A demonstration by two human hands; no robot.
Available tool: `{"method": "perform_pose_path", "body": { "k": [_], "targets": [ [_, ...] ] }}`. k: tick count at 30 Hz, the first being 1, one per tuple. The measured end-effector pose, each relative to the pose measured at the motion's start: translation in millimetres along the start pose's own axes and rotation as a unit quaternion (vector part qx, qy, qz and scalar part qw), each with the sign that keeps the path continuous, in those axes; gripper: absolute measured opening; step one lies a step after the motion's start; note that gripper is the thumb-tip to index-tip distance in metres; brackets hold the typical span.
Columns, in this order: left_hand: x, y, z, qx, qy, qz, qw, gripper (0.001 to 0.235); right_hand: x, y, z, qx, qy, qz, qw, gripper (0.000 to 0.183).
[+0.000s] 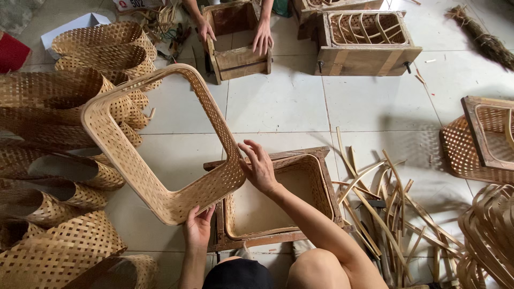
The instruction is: The person assembles a rectangular woven basket by placing a wooden frame on the floor, inserting a woven liner, and adjusting it to fit. They then place a second woven piece inside and press it into place.
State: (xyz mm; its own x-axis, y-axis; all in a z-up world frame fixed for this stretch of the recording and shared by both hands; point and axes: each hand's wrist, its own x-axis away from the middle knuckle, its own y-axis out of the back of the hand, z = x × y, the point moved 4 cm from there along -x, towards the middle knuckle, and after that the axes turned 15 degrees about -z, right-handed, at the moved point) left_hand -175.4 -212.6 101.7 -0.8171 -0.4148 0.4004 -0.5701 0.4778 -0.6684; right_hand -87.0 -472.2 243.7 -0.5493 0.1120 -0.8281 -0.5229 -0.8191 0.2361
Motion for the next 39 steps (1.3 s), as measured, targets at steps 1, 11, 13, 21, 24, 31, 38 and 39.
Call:
{"method": "perform_pose_path", "body": {
  "k": [1,11,13,21,24,31,38,39],
  "targets": [
    [0,0,0,0.000,-0.004,0.002,1.000,0.050,0,-1,0,0.003,0.004,0.003,1.000,0.050],
    [-10,9,7,0.041,0.022,0.007,0.999,0.051,0,-5,-1,0.048,0.052,0.034,0.997,0.042],
    [-9,8,7,0.036,0.016,0.001,0.999,0.050,-1,-6,-1,0.050,0.061,0.035,0.996,0.042],
    [9,-12,7,0.019,-0.014,-0.008,1.000,0.050,-9,-9,-8,0.072,0.079,0.045,0.993,0.044],
    [16,-21,5,0.016,-0.036,0.013,0.999,0.049,-9,-9,-11,0.080,0.080,0.045,0.992,0.043],
    [23,-26,4,-0.012,-0.037,-0.044,0.998,0.052,-7,-13,-19,0.092,0.080,0.043,0.992,0.044],
    [25,-29,8,0.012,-0.031,-0.035,0.999,0.051,-8,-10,-20,0.111,0.097,0.045,0.988,0.048],
    [25,-29,8,0.014,-0.029,-0.028,0.999,0.050,-8,-10,-19,0.113,0.102,0.044,0.987,0.048]
  ]
}}
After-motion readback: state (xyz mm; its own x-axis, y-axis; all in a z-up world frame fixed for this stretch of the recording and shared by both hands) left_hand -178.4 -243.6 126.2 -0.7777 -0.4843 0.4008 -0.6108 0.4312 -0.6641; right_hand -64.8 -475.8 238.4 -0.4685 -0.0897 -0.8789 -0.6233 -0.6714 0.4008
